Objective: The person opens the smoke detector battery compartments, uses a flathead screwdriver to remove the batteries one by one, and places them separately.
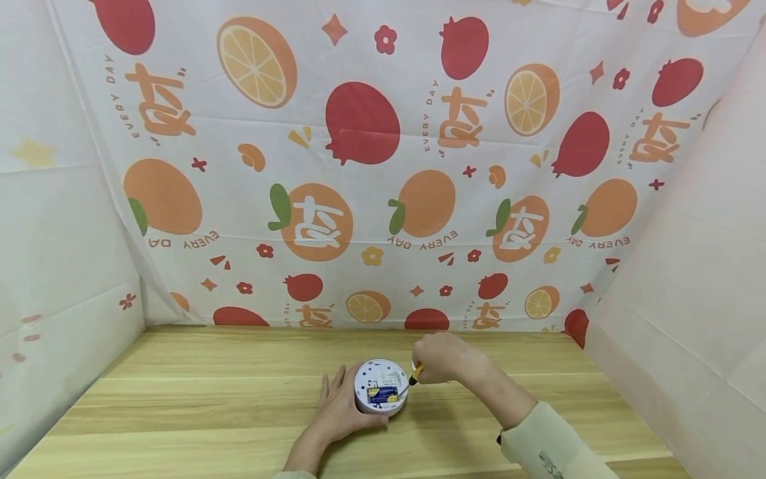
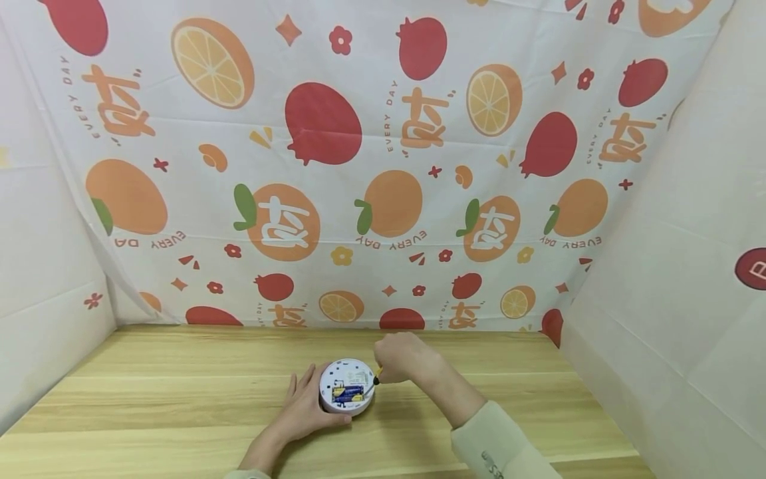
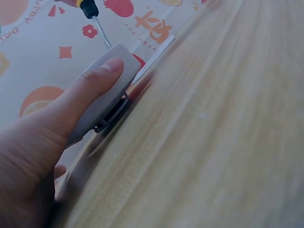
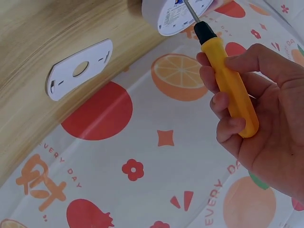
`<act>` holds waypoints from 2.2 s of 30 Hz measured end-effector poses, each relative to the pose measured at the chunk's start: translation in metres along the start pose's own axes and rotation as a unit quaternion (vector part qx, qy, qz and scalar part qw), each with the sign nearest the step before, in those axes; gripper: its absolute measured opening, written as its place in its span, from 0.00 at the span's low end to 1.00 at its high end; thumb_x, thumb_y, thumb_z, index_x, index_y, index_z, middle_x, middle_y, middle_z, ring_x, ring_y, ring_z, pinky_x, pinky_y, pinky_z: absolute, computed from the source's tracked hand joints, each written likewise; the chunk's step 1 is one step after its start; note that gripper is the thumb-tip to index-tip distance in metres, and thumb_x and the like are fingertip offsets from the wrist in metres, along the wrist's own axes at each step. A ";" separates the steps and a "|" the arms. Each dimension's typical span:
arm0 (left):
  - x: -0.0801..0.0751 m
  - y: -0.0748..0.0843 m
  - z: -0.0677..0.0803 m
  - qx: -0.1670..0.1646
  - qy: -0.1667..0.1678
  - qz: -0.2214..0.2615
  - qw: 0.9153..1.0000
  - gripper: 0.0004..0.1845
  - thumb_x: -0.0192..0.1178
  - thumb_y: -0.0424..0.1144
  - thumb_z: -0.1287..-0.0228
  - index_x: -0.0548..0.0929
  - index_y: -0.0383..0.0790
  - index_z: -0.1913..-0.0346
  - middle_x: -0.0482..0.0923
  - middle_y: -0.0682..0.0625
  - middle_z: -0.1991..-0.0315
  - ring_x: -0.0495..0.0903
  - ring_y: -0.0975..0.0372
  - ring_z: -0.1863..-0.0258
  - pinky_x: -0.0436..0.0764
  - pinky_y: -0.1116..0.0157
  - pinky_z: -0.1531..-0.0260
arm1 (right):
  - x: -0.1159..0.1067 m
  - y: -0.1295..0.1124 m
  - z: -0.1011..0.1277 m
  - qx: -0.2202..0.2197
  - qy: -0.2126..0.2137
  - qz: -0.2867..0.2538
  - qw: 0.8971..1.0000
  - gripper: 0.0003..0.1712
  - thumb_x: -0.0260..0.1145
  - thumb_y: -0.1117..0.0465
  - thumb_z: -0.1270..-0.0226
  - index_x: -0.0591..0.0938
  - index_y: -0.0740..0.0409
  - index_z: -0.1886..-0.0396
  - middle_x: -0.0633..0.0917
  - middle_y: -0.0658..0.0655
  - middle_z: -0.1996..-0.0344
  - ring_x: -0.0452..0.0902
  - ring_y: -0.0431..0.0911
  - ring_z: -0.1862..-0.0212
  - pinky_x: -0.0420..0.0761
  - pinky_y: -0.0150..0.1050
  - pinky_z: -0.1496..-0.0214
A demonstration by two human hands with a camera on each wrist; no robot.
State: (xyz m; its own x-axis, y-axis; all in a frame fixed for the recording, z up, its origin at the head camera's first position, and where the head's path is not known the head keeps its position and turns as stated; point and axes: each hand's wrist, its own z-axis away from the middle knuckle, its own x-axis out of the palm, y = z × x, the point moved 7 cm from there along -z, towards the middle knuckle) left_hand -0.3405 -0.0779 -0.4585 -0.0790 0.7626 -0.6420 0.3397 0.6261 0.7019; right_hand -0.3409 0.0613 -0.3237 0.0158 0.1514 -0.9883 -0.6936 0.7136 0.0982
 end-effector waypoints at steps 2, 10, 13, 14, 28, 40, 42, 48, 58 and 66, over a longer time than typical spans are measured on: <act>0.001 0.001 0.000 0.002 0.002 -0.005 1.000 0.59 0.74 0.64 0.75 0.62 0.38 0.36 0.65 0.41 0.39 0.49 0.38 0.35 0.33 0.42 0.39 | 0.000 0.000 -0.001 0.002 -0.002 -0.005 1.000 0.02 0.67 0.62 0.50 0.83 0.54 0.79 0.73 0.42 0.84 0.63 0.37 0.80 0.65 0.28 0.78; 0.002 0.001 0.001 0.004 0.007 -0.013 1.000 0.57 0.73 0.63 0.72 0.62 0.40 0.36 0.65 0.42 0.39 0.48 0.38 0.35 0.32 0.42 0.39 | 0.002 0.001 -0.001 0.014 -0.006 -0.045 0.999 0.05 0.67 0.66 0.51 0.79 0.53 0.81 0.72 0.44 0.85 0.63 0.37 0.81 0.65 0.28 0.79; 0.002 0.000 0.001 -0.001 0.005 -0.014 1.000 0.59 0.73 0.63 0.72 0.61 0.37 0.35 0.62 0.40 0.37 0.44 0.38 0.34 0.32 0.42 0.39 | 0.005 0.002 0.000 0.013 -0.010 -0.070 0.997 0.04 0.66 0.68 0.50 0.82 0.54 0.78 0.74 0.44 0.82 0.65 0.37 0.79 0.69 0.28 0.77; 0.002 0.000 0.002 -0.003 0.005 -0.015 1.000 0.60 0.73 0.63 0.73 0.61 0.35 0.35 0.61 0.39 0.36 0.44 0.38 0.34 0.32 0.43 0.39 | 0.005 0.002 0.000 0.010 -0.009 -0.074 0.997 0.05 0.66 0.69 0.50 0.82 0.55 0.77 0.76 0.44 0.81 0.66 0.37 0.78 0.70 0.28 0.76; 0.002 0.000 0.000 -0.017 0.004 -0.021 1.000 0.61 0.71 0.64 0.69 0.60 0.29 0.35 0.56 0.33 0.35 0.41 0.40 0.33 0.33 0.43 0.38 | 0.010 0.011 0.002 -0.035 0.025 -0.103 0.994 0.07 0.64 0.71 0.45 0.85 0.58 0.75 0.80 0.46 0.78 0.67 0.37 0.77 0.72 0.28 0.72; 0.002 0.002 0.001 -0.013 0.011 -0.030 0.999 0.59 0.72 0.63 0.70 0.61 0.29 0.36 0.55 0.31 0.35 0.42 0.39 0.34 0.35 0.42 0.38 | 0.033 0.037 0.017 -0.069 0.085 -0.157 0.982 0.06 0.66 0.66 0.42 0.87 0.59 0.65 0.81 0.46 0.71 0.73 0.33 0.70 0.76 0.29 0.68; 0.002 0.002 0.001 -0.013 0.012 -0.030 0.999 0.60 0.72 0.63 0.70 0.61 0.28 0.36 0.55 0.31 0.35 0.42 0.39 0.34 0.35 0.42 0.38 | 0.037 0.039 0.019 -0.069 0.096 -0.164 0.979 0.06 0.66 0.66 0.42 0.87 0.60 0.65 0.81 0.47 0.71 0.73 0.34 0.70 0.75 0.29 0.69; 0.002 0.002 0.001 -0.016 0.015 -0.035 0.999 0.59 0.71 0.63 0.70 0.61 0.28 0.36 0.55 0.31 0.35 0.43 0.39 0.34 0.36 0.42 0.38 | 0.049 0.049 0.024 -0.043 0.110 -0.208 0.971 0.07 0.65 0.66 0.41 0.86 0.60 0.64 0.80 0.46 0.71 0.70 0.34 0.71 0.73 0.29 0.71; 0.000 0.002 0.000 -0.020 0.018 -0.036 0.999 0.59 0.71 0.63 0.70 0.62 0.28 0.37 0.56 0.31 0.36 0.43 0.39 0.34 0.37 0.42 0.38 | 0.072 0.063 0.024 -0.029 0.108 -0.330 0.937 0.07 0.64 0.68 0.41 0.86 0.63 0.65 0.82 0.50 0.72 0.68 0.34 0.72 0.69 0.29 0.74; 0.000 0.000 -0.001 -0.027 0.017 -0.036 0.999 0.60 0.71 0.64 0.71 0.61 0.27 0.36 0.54 0.31 0.35 0.44 0.39 0.34 0.37 0.43 0.38 | 0.083 0.070 0.024 -0.037 0.106 -0.401 0.909 0.07 0.64 0.69 0.41 0.85 0.68 0.65 0.83 0.53 0.72 0.69 0.35 0.72 0.71 0.29 0.73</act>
State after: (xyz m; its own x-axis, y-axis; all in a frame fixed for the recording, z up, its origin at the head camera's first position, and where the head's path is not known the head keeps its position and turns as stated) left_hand -0.3419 -0.0775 -0.4584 -0.1327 0.7202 -0.6810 0.2820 0.6861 0.6706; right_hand -0.3704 0.1402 -0.3956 0.4037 -0.5391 -0.7392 -0.5665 0.4871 -0.6647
